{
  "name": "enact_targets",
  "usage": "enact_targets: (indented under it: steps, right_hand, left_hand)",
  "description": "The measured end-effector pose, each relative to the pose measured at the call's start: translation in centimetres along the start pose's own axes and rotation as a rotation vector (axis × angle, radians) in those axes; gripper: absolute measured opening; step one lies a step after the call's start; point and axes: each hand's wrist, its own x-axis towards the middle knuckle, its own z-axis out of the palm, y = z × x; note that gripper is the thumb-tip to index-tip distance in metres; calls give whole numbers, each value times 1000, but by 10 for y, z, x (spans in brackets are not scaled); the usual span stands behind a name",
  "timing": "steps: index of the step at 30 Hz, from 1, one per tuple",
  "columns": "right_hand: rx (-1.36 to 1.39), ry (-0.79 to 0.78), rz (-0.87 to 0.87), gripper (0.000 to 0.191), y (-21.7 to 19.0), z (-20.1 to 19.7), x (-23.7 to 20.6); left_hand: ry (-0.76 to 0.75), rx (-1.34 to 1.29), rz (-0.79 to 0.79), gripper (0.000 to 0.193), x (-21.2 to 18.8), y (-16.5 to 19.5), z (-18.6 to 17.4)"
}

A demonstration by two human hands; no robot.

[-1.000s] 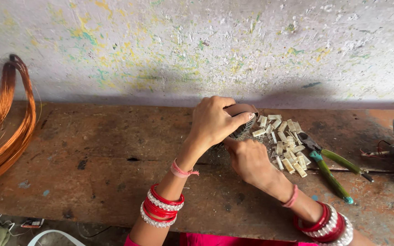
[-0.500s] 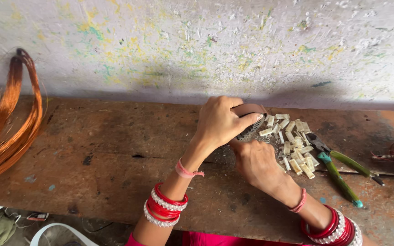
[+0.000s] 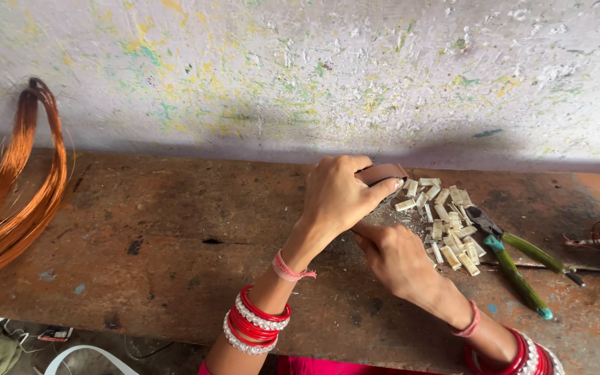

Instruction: The person inserts small white insulator pieces into the slots of a motor stator core using both hands. They rotate the stator to access different slots and continue placing insulators throughout the clip.

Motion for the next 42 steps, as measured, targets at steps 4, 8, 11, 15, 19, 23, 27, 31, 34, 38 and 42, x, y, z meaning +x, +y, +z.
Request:
enact_targets:
  steps: [4, 8, 11, 15, 19, 23, 27, 31, 34, 38, 42]
  right_hand:
    - [-90, 51, 5, 14, -3, 2, 8]
    - [-40, 8, 39, 14, 1, 2, 11]
    - [93, -76, 127, 18, 6, -1, 5]
    - [74, -76, 121, 18, 7, 3, 11]
    - [48, -111, 104, 18, 2, -2, 14]
    - [-111, -2, -18, 25, 2, -13, 2]
    - [-556, -82, 102, 36, 8, -9, 4]
    - [-337, 19, -33, 16, 11, -4, 3]
    - [-180, 165, -229, 20, 11, -6, 0]
    - [-462, 16, 40, 33, 10, -7, 5]
    - [-283, 90, -6, 29, 10, -4, 10]
  left_hand:
    - [52, 22, 5, 38, 2, -1, 1]
    - [44, -17, 22, 36, 0, -1, 3]
    - [40, -6, 27, 34, -1, -1, 2]
    - [28, -29, 70, 33, -1, -2, 1]
    - [27, -6, 43, 35, 0, -1, 1]
    - [24, -11, -4, 35, 2, -1, -1]
    - [29, -51, 23, 36, 1, -2, -1]
    - [98, 22, 28, 43, -2, -6, 2]
    - [122, 53, -5, 49, -2, -11, 8]
    - [66, 5, -48, 55, 1, -26, 11]
    - [-20, -93, -167, 61, 5, -43, 17]
